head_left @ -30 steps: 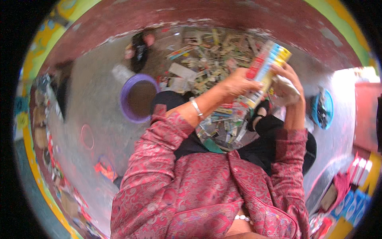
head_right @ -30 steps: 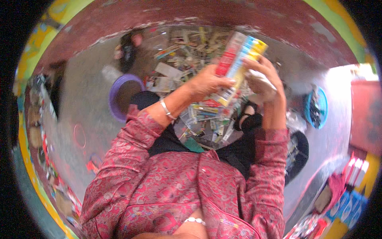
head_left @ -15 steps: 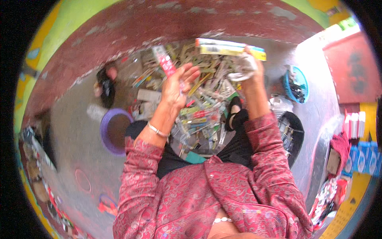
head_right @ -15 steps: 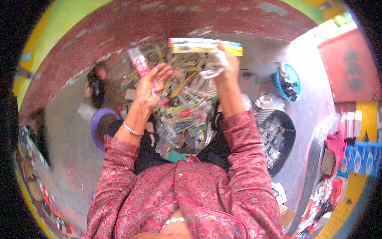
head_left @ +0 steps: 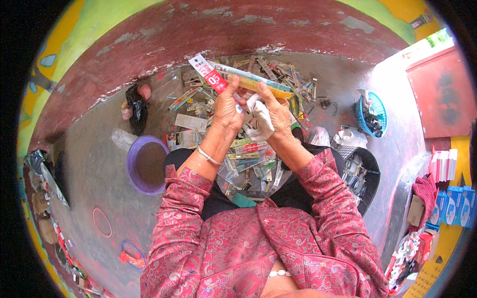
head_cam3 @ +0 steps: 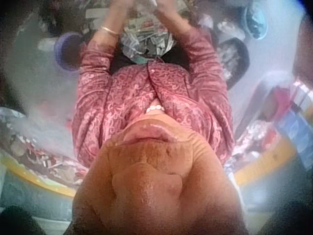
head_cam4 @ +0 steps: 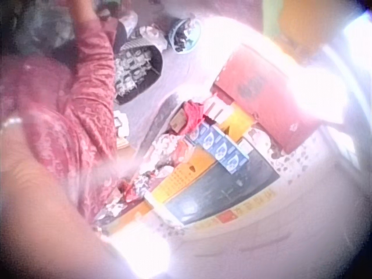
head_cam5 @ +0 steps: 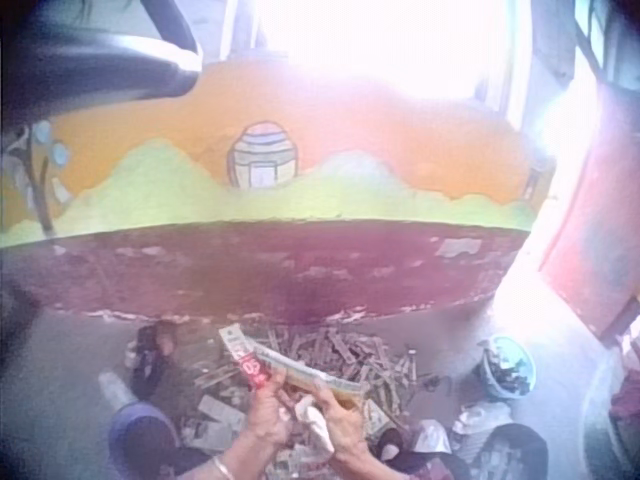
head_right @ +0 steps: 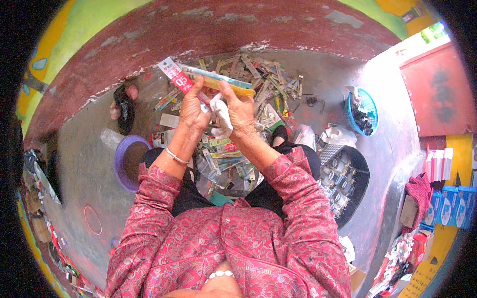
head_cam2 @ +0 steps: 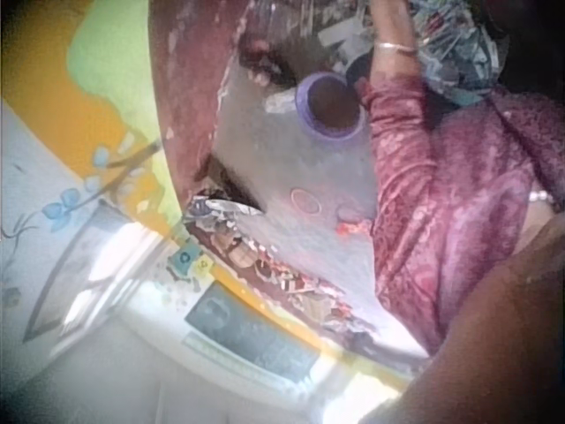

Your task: The person sorts through a large pile of plastic-wrapped items on the floor, picks up specific narrow tubes by hand, and places them into a plastic bag.

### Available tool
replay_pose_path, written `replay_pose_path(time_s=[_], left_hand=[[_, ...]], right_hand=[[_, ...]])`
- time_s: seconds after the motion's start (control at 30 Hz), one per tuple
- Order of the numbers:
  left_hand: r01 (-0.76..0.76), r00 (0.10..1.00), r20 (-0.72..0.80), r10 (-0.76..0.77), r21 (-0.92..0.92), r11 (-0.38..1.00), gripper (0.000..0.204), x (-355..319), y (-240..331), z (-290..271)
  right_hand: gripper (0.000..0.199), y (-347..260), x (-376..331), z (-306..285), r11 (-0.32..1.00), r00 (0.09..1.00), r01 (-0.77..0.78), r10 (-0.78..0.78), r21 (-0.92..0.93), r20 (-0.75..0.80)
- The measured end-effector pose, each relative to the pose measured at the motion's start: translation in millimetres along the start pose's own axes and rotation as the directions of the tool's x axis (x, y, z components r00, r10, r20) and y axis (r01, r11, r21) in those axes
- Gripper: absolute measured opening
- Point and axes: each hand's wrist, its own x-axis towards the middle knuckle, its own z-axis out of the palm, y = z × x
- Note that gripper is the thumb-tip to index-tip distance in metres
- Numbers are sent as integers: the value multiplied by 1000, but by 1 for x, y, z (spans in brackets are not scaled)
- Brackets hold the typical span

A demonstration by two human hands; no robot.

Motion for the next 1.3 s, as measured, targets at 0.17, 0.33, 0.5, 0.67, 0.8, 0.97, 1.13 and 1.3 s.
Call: replay_pose_path(time_s=[0.17, 0.33, 0.5, 0.67, 0.8, 0.97, 1.13, 1.3], left_hand=[[-123, 990, -41, 132, 179, 976, 15, 5, 31, -6], [-138, 972, -97, 214, 500, 855, 14, -11, 49, 6], [-135, 990, 45, 136, 611, 780, 15, -11, 35, 10], [-37, 998, 63, 0, 593, 804, 35, -9, 25, 9], [34, 979, 148, -143, 567, 823, 49, 1, 29, -8], [-71, 956, 258, -138, 664, 745, 38, -23, 18, 11], [71, 963, 171, -209, 587, 806, 29, -19, 15, 11], [103, 946, 221, -237, 486, 868, 37, -16, 15, 5]], right_hand=[[36, -10, -2, -23, 936, 964, 9, 85, -351, 251], [49, -63, 20, -59, 894, 842, -143, 335, -424, 423], [38, -48, 9, -29, 648, 787, 88, 421, -757, 451], [24, -30, 2, -22, 736, 758, -65, 476, -674, 446], [21, -29, 1, -23, 784, 812, -109, 425, -611, 400], [17, -33, -4, -14, 741, 890, -83, 356, -667, 285], [19, -12, -3, -20, 772, 930, -56, 271, -633, 247], [21, -12, -5, -18, 719, 938, -24, 256, -694, 233]])
